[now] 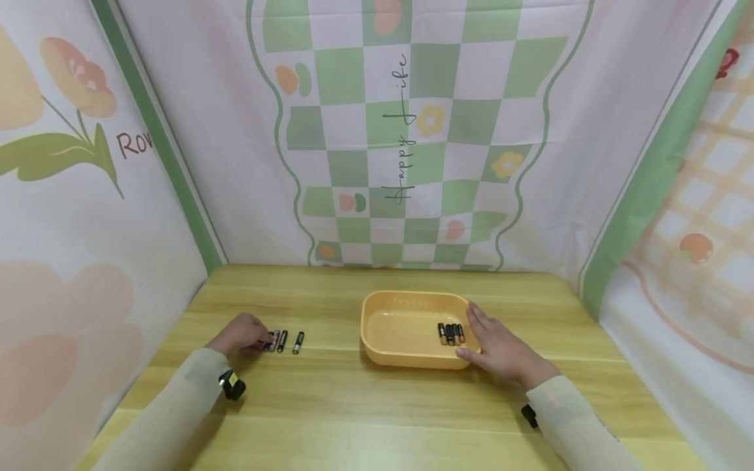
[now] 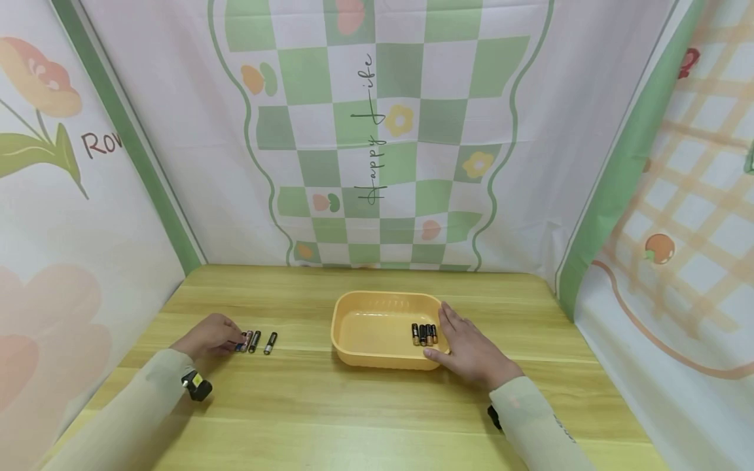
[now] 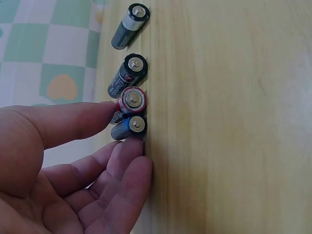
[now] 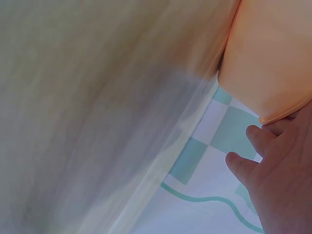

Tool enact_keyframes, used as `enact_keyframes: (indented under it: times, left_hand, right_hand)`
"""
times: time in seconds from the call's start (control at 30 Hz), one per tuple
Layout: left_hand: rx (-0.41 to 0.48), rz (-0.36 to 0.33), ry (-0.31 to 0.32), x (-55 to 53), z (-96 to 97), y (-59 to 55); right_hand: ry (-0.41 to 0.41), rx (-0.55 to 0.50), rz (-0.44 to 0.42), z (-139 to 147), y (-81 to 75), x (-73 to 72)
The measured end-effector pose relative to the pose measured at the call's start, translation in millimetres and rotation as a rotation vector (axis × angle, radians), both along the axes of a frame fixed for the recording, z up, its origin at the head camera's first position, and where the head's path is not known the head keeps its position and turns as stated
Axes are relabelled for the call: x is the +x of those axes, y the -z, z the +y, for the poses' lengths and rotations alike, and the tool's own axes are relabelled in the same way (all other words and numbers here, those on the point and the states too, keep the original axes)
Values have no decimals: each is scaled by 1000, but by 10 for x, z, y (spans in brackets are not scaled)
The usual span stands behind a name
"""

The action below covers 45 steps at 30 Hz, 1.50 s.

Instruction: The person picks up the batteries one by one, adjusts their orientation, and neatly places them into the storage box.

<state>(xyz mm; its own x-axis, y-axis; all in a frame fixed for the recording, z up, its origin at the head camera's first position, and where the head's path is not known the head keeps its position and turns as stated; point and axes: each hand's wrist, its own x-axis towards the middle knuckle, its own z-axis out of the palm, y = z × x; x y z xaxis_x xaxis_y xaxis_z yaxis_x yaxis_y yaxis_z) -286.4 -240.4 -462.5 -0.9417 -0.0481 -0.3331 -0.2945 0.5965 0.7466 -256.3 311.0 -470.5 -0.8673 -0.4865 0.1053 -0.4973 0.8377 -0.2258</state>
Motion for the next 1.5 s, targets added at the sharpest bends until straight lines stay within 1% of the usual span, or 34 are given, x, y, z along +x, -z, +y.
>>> enact_keyframes:
  times: [0.17,0.47,0.57,0.67,0.77,0.93,1.03,1.13,1.23,1.37,1.5]
  left_hand:
    - [-14,12,15,9,43,-32]
    - [-14,-27,-18,-13,96,-51]
    - [-16,-26,-16,-30,90,-40]
    - [3,-17,2,-40,48,-11]
    - [65,-21,27,-41,-21,21]
    - [236,-41,52,-28,-109,29]
    - [349,-51,44,-19,-142,27]
    - [441,-67,32,-20,-175,40]
    - [484,-78,11,-30,-200,57]
    - [522,-87,8,-45,-222,72]
    - [572,-89,19,-47,-236,60]
  right_hand:
    - [-1,-4,13,7,-5,-4]
    - [-3,-10,27,10,-11,-11]
    - [-3,-4,35,13,-12,-16]
    - [-5,-13,27,9,-18,-9]
    - [-5,-16,17,5,-16,1]
    - [-12,-8,34,7,12,1]
    - [-16,-13,43,6,24,6]
    - [-11,-13,37,2,29,11]
    - [-10,-12,29,-3,24,11]
    - [-4,-5,19,-14,13,11]
    - [-1,-3,18,-16,11,9]
